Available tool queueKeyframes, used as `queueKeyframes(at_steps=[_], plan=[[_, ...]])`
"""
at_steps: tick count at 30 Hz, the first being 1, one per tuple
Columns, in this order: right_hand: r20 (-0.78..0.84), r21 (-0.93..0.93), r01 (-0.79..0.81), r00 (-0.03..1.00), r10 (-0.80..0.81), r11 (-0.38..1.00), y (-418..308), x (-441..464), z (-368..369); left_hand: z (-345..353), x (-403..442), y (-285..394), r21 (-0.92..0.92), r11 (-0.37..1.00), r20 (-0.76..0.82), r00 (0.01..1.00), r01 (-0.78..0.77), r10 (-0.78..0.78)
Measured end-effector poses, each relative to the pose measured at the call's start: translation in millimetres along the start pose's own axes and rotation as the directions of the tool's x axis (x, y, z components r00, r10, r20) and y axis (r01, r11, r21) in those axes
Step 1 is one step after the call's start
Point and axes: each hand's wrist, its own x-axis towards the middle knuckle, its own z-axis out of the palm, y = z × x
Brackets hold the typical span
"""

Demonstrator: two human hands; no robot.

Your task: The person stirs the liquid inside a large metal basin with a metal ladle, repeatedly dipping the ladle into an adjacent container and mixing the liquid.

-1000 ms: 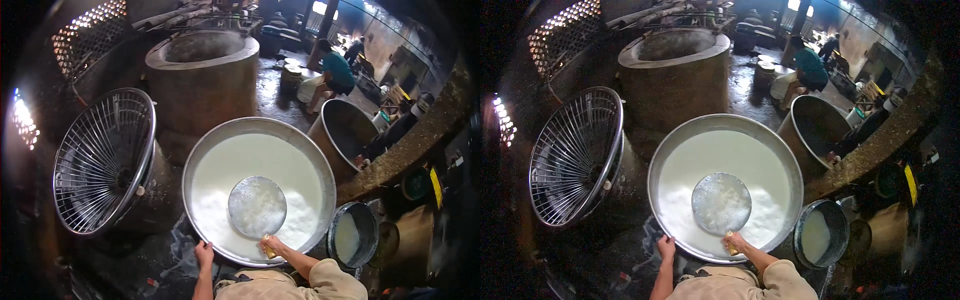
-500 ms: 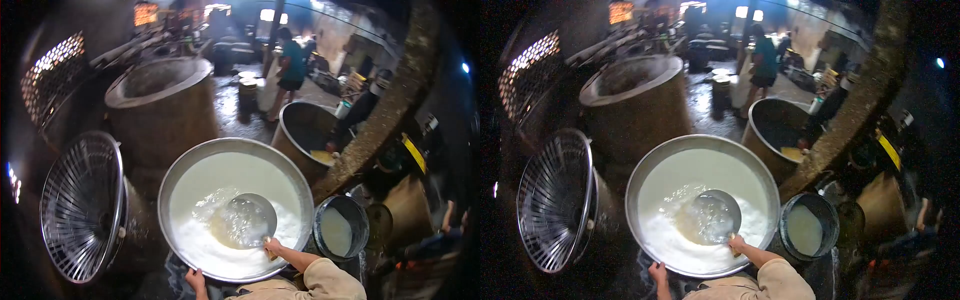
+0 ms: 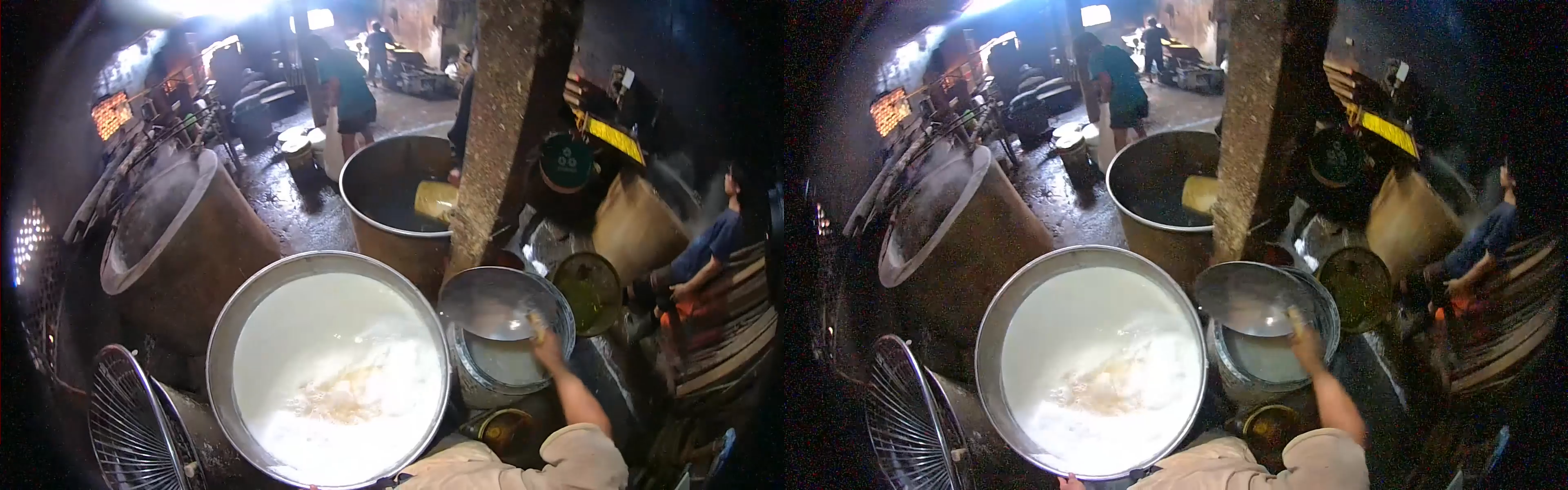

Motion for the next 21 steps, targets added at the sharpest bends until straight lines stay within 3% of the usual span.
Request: queueKeyframes(at_steps=[1,2,3,4,5,6,8,9,10,12,13,14,15,18,20,21], plan=[[0.061,-0.019,-0.035,0.998,0.036,0.999,-5.8,3.7,-30.5,8.1,-6.9,-3.4,-0.083,0.996,-0.041,0.999,-0.030,0.027],[0.105,-0.031,-0.067,0.992,0.070,0.997,1.9,13.2,-40.5,16.1,-10.2,-5.9,-0.056,0.998,-0.038,0.999,-0.033,0.031],[0.149,-0.047,-0.098,0.983,0.104,0.994,9.5,22.9,-50.4,19.2,-11.1,-9.5,-0.074,0.996,0.008,0.998,0.057,-0.056],[0.125,-0.172,-0.212,0.964,0.235,0.962,33.6,40.1,-35.6,20.3,-21.4,-7.2,-0.089,0.984,0.051,0.987,0.153,-0.149],[0.088,-0.298,-0.315,0.931,0.354,0.901,58.5,52.2,-18.8,25.7,-31.1,-4.4,-0.032,0.991,0.006,0.991,0.133,-0.133],[0.117,-0.317,-0.322,0.920,0.374,0.892,86.3,62.1,3.5,29.8,-52.2,26.8,0.022,0.976,-0.050,0.975,0.218,-0.217],[0.069,-0.263,-0.459,0.868,0.491,0.849,136.6,84.1,51.9,42.7,7.4,-81.3,0.009,0.997,-0.103,0.992,0.071,-0.070],[0.093,-0.273,-0.458,0.863,0.497,0.846,148.1,85.6,67.1,37.1,7.7,-81.2,-0.055,0.986,0.032,0.988,0.156,-0.154],[0.047,-0.297,-0.477,0.858,0.512,0.827,155.2,80.3,85.2,35.3,-3.1,-69.9,-0.131,0.984,0.135,0.986,0.120,-0.102],[-0.010,-0.313,-0.504,0.850,0.527,0.805,165.7,71.1,119.7,40.0,-27.5,-50.3,-0.184,0.962,0.142,0.974,0.200,-0.176],[0.027,-0.271,-0.522,0.836,0.549,0.809,169.9,61.7,140.0,41.4,-27.9,-48.4,-0.066,0.970,0.063,0.971,0.235,-0.231],[0.059,-0.229,-0.545,0.819,0.570,0.807,171.9,51.4,162.1,41.0,-36.3,-38.3,-0.156,0.942,0.085,0.954,0.298,-0.288],[0.103,-0.181,-0.566,0.802,0.588,0.804,172.6,39.3,183.7,39.3,-41.7,-33.0,0.042,0.986,0.080,0.983,0.160,-0.163],[0.259,0.023,-0.663,0.727,0.636,0.749,163.9,3.5,244.4,38.4,-44.6,-21.8,0.138,0.973,0.042,0.981,0.183,-0.190],[0.397,0.239,-0.771,0.633,0.665,0.591,155.6,-16.0,279.2,33.5,-31.9,-41.3,-0.001,0.979,0.076,0.976,0.206,-0.205],[0.485,0.349,-0.825,0.565,0.668,0.444,152.2,-22.1,291.5,32.8,-35.3,-31.6,0.045,0.954,0.073,0.951,0.297,-0.300]])
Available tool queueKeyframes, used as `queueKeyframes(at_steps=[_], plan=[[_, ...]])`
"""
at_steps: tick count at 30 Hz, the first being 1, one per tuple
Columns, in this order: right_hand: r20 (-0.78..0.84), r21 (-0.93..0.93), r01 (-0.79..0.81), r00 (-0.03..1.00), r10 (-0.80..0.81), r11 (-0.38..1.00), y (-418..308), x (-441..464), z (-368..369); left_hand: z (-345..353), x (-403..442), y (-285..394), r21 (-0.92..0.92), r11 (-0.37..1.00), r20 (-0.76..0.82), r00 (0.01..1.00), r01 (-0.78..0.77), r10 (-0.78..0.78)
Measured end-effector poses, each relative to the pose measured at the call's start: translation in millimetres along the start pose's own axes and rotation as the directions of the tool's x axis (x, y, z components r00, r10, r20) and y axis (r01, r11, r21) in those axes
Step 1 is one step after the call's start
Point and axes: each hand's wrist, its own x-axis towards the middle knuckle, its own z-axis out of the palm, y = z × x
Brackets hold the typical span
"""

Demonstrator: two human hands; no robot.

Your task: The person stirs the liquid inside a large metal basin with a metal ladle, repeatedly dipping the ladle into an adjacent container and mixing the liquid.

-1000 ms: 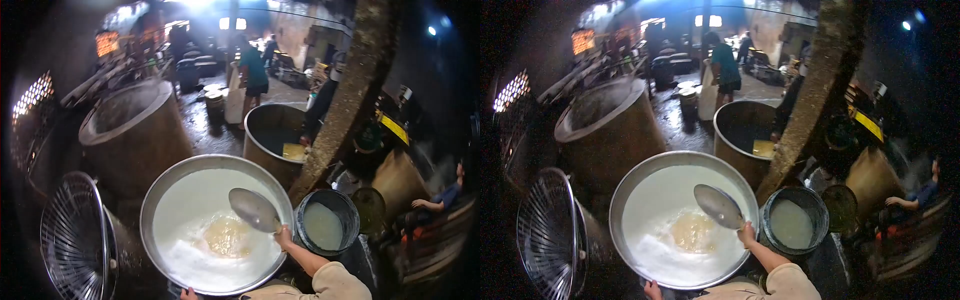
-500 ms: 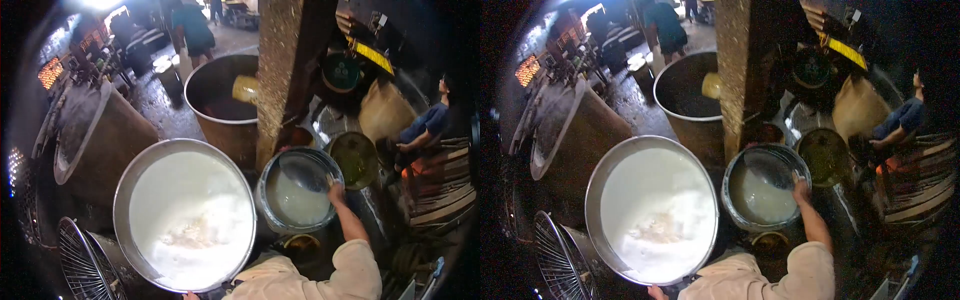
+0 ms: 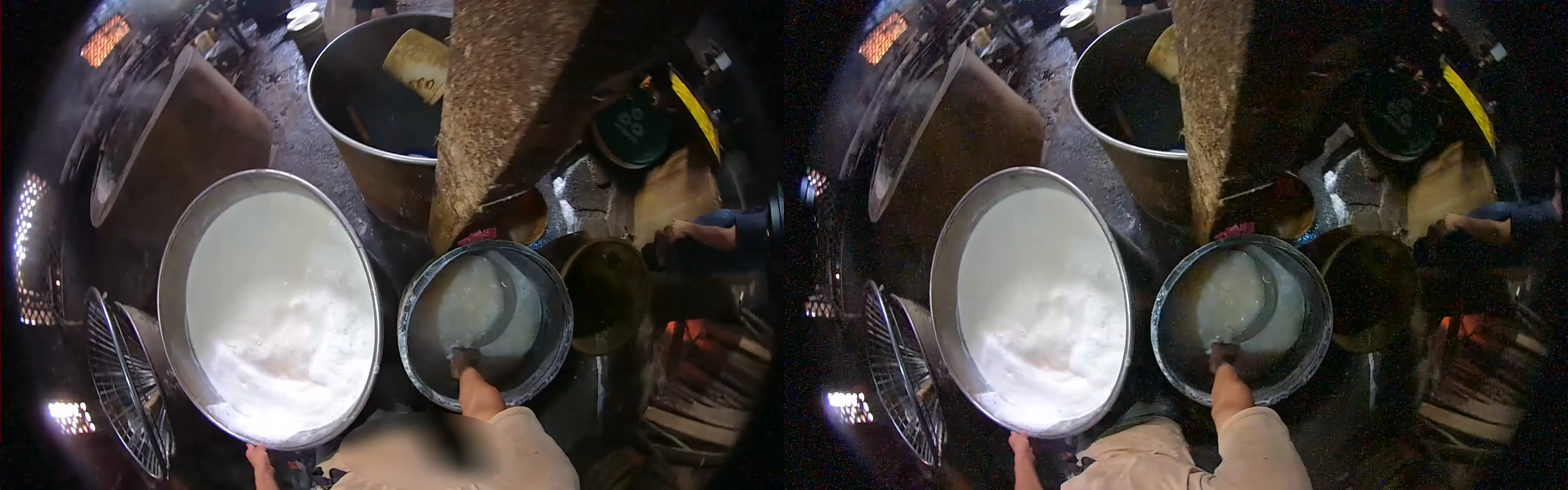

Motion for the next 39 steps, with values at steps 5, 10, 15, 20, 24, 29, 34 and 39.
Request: queueKeyframes(at_steps=[5,10,15,20,24,29,34,39], plan=[[0.390,-0.043,-0.168,0.905,0.171,0.985,56.9,39.0,8.8,-0.7,-11.8,16.0,0.229,0.970,-0.070,0.995,0.079,-0.064],[0.683,-0.223,-0.442,0.566,0.463,0.869,27.8,60.9,-43.6,6.4,-19.3,7.9,0.011,0.998,-0.065,0.996,-0.065,0.065],[0.662,-0.152,-0.330,0.666,0.344,0.932,-5.0,47.0,-80.9,9.2,-31.5,17.4,0.050,0.993,-0.045,0.993,-0.109,0.111],[0.570,-0.257,-0.141,0.777,0.267,0.956,-87.8,-17.5,-139.6,6.1,-30.9,7.6,-0.016,0.993,-0.074,0.990,-0.119,0.118],[0.528,-0.381,0.045,0.830,0.177,0.924,-148.1,-65.6,-190.2,1.3,-10.4,-15.7,-0.145,0.981,-0.041,0.991,-0.128,0.124],[0.479,-0.527,0.069,0.847,0.229,0.847,-191.4,-101.2,-227.7,2.0,21.4,-54.7,-0.326,0.930,0.049,0.979,-0.170,0.196],[0.478,-0.520,0.002,0.829,0.289,0.854,-225.5,-172.9,-216.3,7.4,-1.1,-26.8,-0.474,0.865,0.024,0.980,-0.163,0.198],[0.546,-0.580,0.108,0.787,0.288,0.807,-229.1,-247.3,-158.5,-2.7,-18.3,-9.3,-0.414,0.901,0.084,0.980,-0.131,0.181]])
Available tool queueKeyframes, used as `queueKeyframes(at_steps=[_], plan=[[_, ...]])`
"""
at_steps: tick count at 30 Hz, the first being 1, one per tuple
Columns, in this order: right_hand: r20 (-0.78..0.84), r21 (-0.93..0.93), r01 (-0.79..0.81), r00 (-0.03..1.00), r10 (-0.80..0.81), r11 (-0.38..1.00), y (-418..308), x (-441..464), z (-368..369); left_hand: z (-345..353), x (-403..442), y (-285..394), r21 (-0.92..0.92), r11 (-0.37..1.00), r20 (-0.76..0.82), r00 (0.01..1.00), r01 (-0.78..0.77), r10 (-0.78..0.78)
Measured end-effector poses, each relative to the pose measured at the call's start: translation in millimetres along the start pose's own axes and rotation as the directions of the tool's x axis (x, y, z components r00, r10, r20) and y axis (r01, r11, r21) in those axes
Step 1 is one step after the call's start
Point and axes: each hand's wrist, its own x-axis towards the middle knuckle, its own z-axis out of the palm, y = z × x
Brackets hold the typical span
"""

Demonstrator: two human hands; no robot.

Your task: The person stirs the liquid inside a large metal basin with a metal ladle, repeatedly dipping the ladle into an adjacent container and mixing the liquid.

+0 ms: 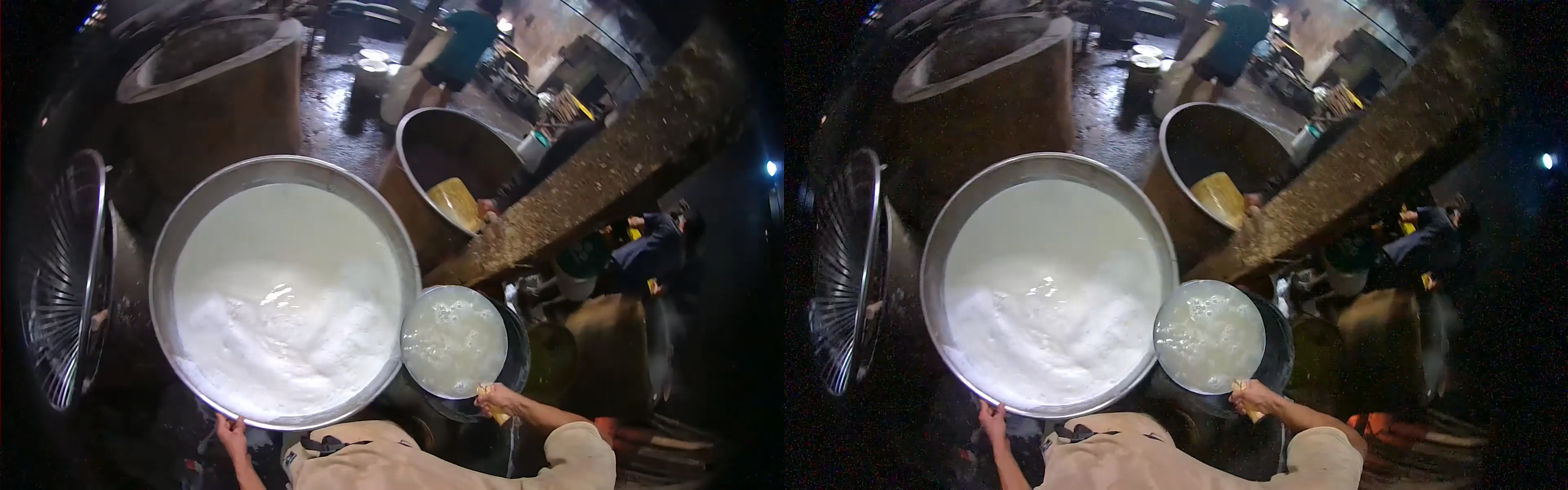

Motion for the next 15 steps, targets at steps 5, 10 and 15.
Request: queueKeyframes(at_steps=[5,10,15], plan=[[0.118,0.095,-0.025,0.993,0.013,0.995,-41.1,21.7,111.9,-22.0,18.5,10.8,0.104,0.987,-0.026,0.992,-0.124,0.127],[0.320,0.098,-0.013,0.947,-0.019,0.995,-56.3,97.2,230.9,-31.7,63.2,23.4,0.098,0.981,-0.070,0.982,-0.168,0.175],[0.377,0.090,0.081,0.920,-0.110,0.993,-80.9,119.0,354.9,-31.7,75.4,21.0,0.155,0.976,-0.109,0.980,-0.151,0.169]])
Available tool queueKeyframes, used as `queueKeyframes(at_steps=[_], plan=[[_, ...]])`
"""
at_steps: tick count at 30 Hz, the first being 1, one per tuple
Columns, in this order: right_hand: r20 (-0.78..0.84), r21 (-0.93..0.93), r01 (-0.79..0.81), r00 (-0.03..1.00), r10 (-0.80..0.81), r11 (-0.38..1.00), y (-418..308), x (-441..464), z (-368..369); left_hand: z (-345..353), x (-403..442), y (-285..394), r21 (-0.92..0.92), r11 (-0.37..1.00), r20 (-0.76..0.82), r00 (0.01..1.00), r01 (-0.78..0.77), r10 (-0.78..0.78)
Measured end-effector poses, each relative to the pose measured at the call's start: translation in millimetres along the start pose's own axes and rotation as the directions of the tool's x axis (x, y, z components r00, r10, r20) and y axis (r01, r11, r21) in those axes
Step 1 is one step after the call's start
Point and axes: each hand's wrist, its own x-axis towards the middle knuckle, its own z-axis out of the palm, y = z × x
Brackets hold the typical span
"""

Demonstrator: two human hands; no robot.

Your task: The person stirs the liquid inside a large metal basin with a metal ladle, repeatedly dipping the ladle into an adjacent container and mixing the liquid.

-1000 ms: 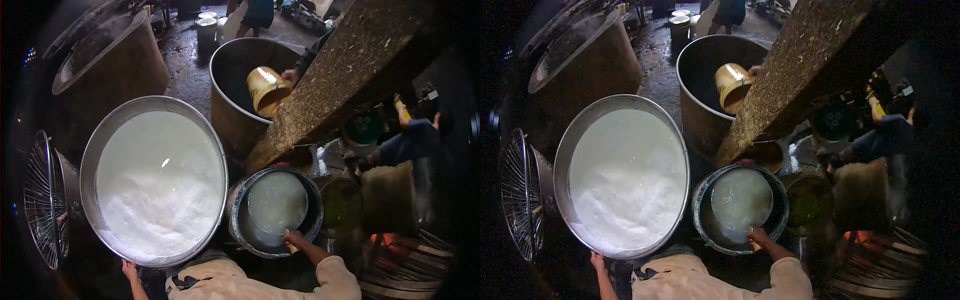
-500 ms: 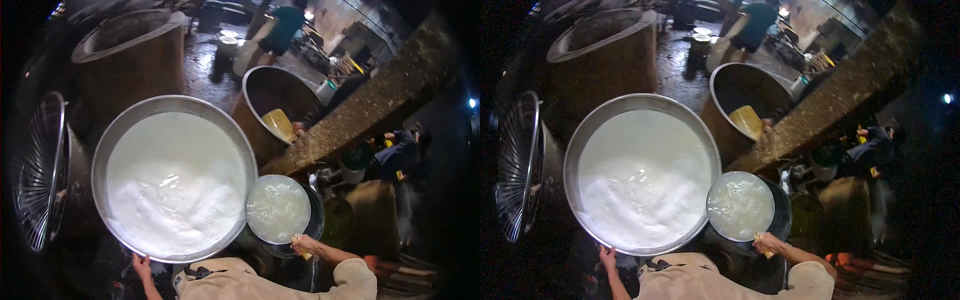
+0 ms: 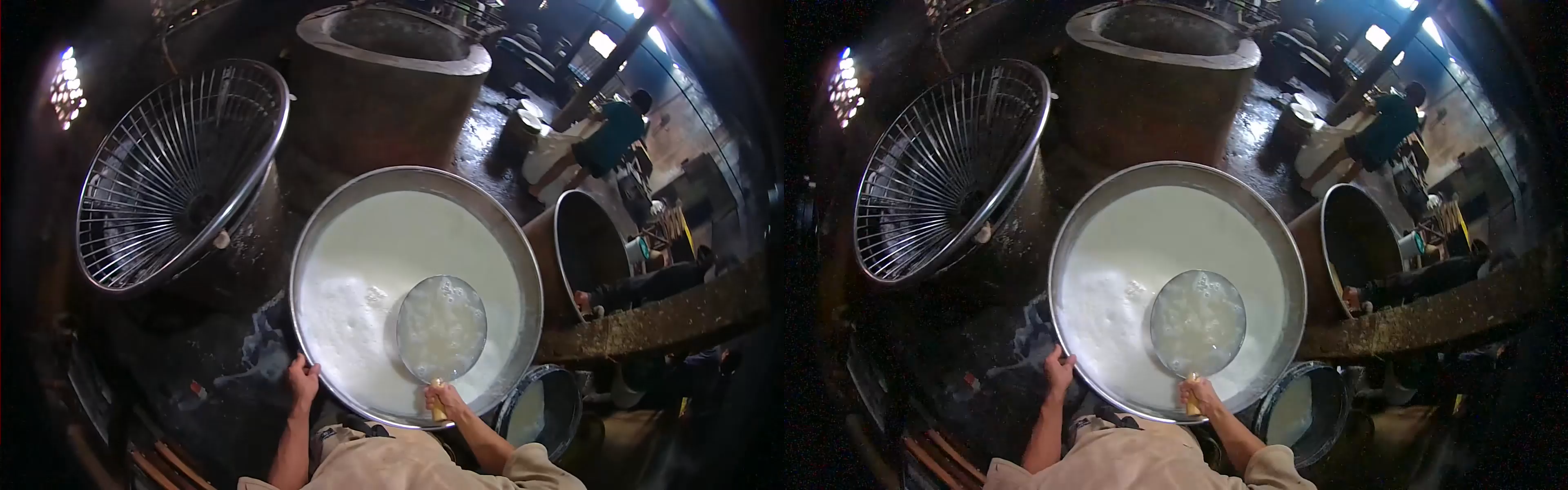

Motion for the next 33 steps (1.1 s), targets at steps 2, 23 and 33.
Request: queueKeyframes(at_steps=[2,23,33], plan=[[0.003,0.038,-0.010,1.000,0.009,0.999,2.1,27.2,27.0,2.1,1.9,-6.5,-0.025,0.999,0.014,0.999,0.039,-0.038],[-0.546,-0.520,0.187,0.677,-0.493,0.833,4.4,93.9,-113.0,-3.8,2.4,12.8,0.031,0.995,0.001,0.995,0.095,-0.095],[-0.734,-0.670,0.146,0.019,-0.679,0.728,25.1,-126.9,-266.1,-2.5,-19.0,43.3,0.098,0.991,0.005,0.996,0.092,-0.093]])
